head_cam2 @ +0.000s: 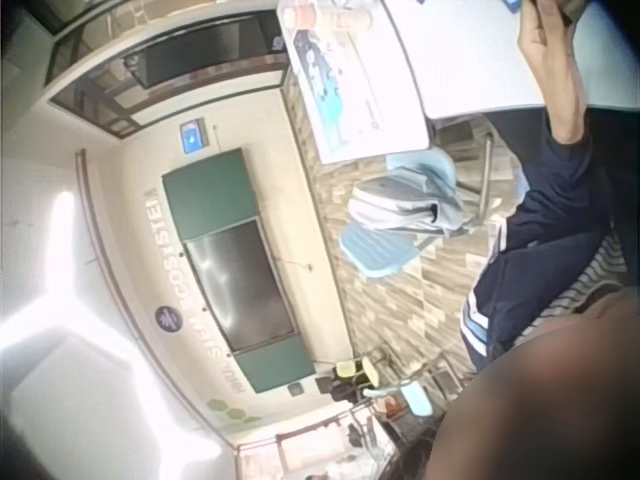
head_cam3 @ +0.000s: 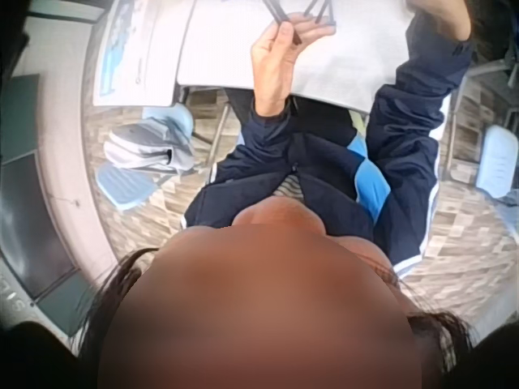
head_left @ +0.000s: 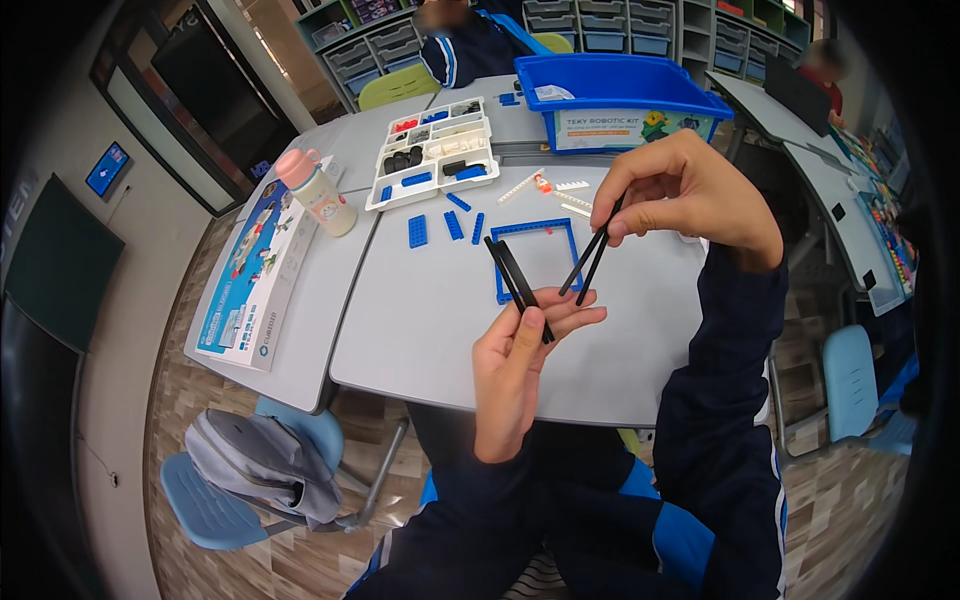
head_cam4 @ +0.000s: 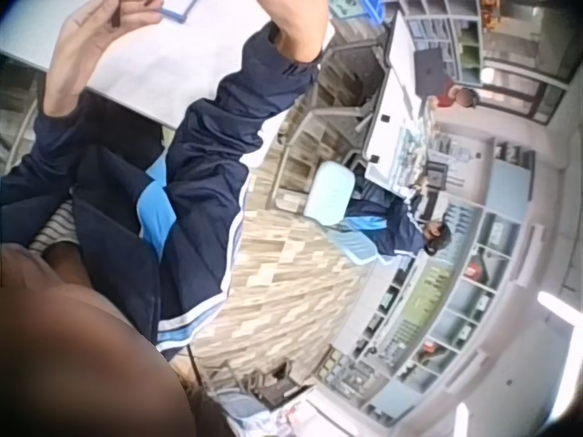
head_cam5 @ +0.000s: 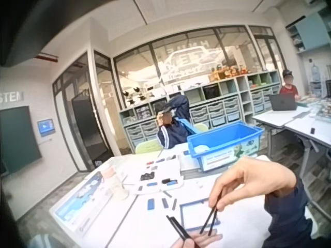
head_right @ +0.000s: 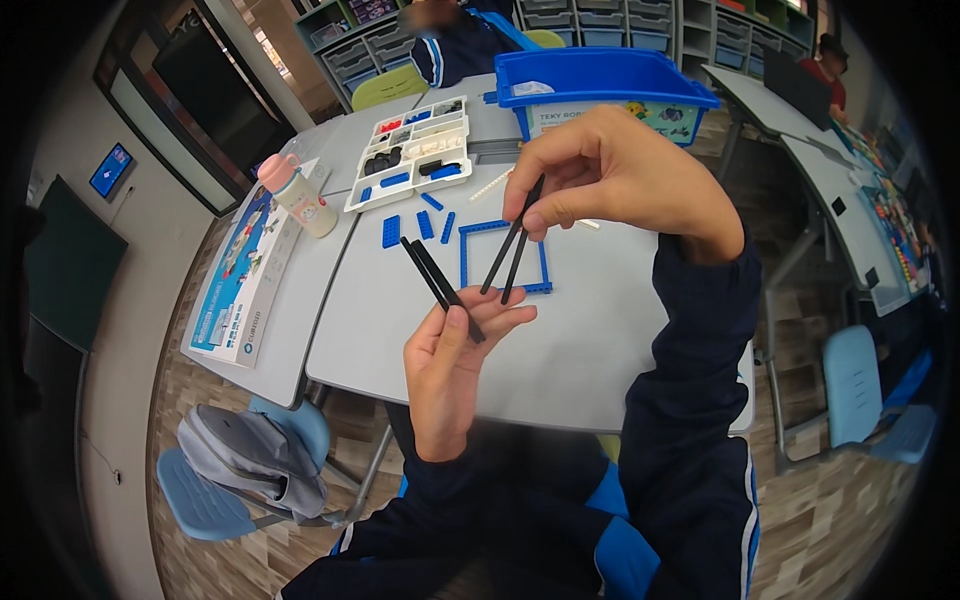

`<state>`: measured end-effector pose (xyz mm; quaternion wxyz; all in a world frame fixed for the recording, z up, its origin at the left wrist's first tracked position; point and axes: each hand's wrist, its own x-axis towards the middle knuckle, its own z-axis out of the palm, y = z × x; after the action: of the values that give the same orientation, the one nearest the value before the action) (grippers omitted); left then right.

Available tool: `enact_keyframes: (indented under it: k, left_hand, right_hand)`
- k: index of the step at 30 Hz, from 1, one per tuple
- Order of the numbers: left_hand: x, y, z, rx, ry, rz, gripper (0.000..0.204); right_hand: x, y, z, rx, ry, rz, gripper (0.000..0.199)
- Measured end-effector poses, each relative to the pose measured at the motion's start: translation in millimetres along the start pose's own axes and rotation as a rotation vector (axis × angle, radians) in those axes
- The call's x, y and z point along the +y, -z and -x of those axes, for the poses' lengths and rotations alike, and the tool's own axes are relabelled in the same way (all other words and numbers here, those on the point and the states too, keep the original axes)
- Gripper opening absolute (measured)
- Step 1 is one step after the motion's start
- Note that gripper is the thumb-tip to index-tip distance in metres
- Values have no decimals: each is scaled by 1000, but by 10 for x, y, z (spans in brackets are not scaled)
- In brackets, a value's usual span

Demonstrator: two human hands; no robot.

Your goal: The person assembles a blue rectangular frame using Lego Technic beams and black connector rods. They pick up rods and beams from a tray, insert the rods into the beams, and adjust the frame on the table.

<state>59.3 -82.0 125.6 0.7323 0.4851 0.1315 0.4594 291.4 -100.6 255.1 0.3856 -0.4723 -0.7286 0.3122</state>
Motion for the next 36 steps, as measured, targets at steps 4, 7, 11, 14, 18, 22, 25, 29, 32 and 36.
enact_keyframes:
  k: [4,7,11,14,18,22,25,29,32,36]
  left_hand:
    - [7,23,-2,-46,-9,-41,38]
    - [-19,36,-11,-55,15,-58,38]
    - [-40,54,-28,-82,36,-99,38]
    - [-44,52,-12,-85,40,-132,38]
    - [-91,60,-1,-130,41,-203,37]
    - [-182,116,-12,-164,46,-183,35]
    - [-228,186,-36,-173,18,-194,34]
    - [-277,261,-128,-108,-87,-305,34]
    - [-237,365,-159,-121,-78,-320,34]
    - [-209,427,-130,-114,-56,-319,34]
  right_hand:
    - [-39,-1,7,-11,-5,23,16]
    - [-45,-16,6,-31,-45,45,14]
    - [-19,-59,-34,-133,-44,115,12]
    - [8,-141,-85,-180,-35,152,13]
    - [10,-264,-151,-174,11,213,14]
    - [-21,-359,-175,-138,37,275,15]
    - [-36,-443,-204,-129,28,126,18]
    - [-43,-515,-255,-123,117,158,19]
    - [-10,-628,-298,-68,37,200,18]
    - [90,-707,-359,-61,71,251,12]
